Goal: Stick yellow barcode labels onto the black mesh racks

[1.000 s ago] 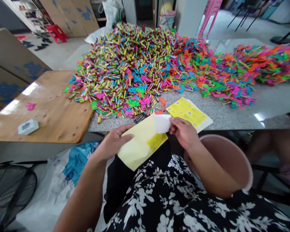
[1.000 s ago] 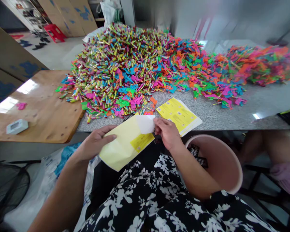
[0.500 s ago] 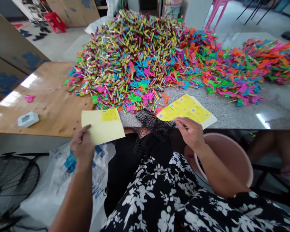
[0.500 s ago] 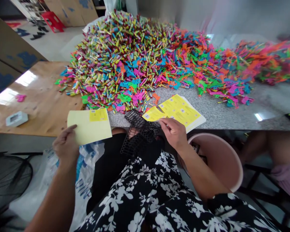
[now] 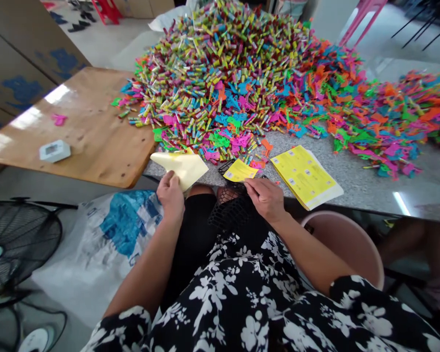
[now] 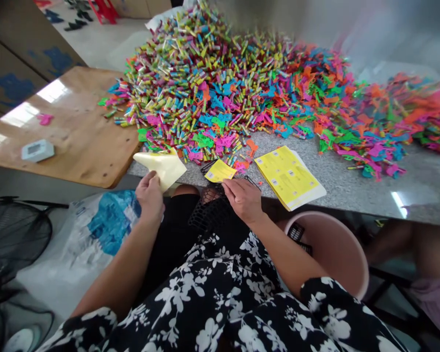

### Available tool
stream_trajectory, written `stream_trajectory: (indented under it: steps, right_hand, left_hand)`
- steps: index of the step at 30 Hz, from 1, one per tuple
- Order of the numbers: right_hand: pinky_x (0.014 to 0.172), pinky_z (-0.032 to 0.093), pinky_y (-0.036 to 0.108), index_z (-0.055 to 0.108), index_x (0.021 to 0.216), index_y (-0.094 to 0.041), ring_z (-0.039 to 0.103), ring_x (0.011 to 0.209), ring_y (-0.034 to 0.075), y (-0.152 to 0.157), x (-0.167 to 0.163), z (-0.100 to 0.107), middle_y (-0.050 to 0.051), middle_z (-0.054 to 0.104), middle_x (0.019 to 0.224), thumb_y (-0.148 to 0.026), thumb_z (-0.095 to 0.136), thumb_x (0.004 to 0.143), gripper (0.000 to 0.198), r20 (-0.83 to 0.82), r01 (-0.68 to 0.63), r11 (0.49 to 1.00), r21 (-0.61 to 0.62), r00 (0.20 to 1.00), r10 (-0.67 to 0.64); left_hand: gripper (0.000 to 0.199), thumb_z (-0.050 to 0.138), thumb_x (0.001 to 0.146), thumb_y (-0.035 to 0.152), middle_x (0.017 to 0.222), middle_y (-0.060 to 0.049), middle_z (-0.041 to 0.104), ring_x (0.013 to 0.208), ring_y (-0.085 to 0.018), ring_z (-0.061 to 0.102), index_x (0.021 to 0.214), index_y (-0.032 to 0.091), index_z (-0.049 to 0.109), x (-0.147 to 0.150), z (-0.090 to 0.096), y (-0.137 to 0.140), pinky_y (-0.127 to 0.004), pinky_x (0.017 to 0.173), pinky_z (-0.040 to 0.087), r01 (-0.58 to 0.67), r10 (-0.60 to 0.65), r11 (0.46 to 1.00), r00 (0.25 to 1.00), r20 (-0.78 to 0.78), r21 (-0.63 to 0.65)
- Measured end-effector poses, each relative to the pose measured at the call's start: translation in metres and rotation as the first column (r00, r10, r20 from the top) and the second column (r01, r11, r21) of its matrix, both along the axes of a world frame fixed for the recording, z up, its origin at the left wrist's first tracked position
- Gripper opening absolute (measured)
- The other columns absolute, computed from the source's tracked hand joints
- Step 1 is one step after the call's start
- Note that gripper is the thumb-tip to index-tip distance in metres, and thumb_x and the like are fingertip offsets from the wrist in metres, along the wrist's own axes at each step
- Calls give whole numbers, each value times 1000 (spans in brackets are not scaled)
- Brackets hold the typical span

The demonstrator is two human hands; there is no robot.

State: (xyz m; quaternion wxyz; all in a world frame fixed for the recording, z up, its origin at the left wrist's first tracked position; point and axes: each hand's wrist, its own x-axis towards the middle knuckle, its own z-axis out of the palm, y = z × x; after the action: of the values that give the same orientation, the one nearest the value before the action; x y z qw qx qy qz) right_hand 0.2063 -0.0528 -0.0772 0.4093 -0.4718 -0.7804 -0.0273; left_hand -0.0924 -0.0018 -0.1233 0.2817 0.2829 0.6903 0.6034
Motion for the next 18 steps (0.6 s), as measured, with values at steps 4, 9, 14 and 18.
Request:
stream_trajectory:
  steps: [4, 9, 14, 18]
  right_hand:
    - [92, 62, 35, 77, 115, -19, 79, 95, 22, -2, 0, -9, 7, 84, 105, -19, 66, 103, 16, 47, -15, 1000, -11, 999, 15]
    - [94, 62, 35, 78, 115, -20, 79, 97, 22, -5, 1, -11, 8, 83, 108, -20, 65, 104, 17, -6, -20, 999, -44, 1000, 20]
    - [86, 65, 36, 79, 108, -22, 79, 85, 20, -4, -4, -9, 7, 83, 98, -35, 64, 105, 21, -337, 21, 964, -263, 935, -112]
    - [67, 67, 32, 77, 103, -21, 76, 67, 17, 1, -9, -8, 3, 80, 87, -50, 66, 101, 31, -657, -72, 878, -474, 693, -298]
  left_hand:
    - [46, 67, 85, 30, 131, -11, 76, 120, -25, 72, 128, 15, 74, -4, -10, -1, -41, 111, 56, -14, 14, 1000, 1000, 6, -8]
    - [42, 63, 88, 26, 131, -10, 75, 122, -26, 71, 128, 17, 74, -10, -6, -5, -41, 113, 54, 39, -49, 998, 982, -181, -58]
    - [39, 71, 88, 31, 138, -17, 64, 138, -40, 54, 125, 21, 74, -11, 15, -12, -62, 122, 39, 47, -184, 974, 732, -656, -222]
    - [44, 71, 89, 28, 159, -19, 46, 155, -41, 33, 133, 20, 68, -11, 28, -14, -62, 127, 30, 138, -188, 981, 498, -847, -137]
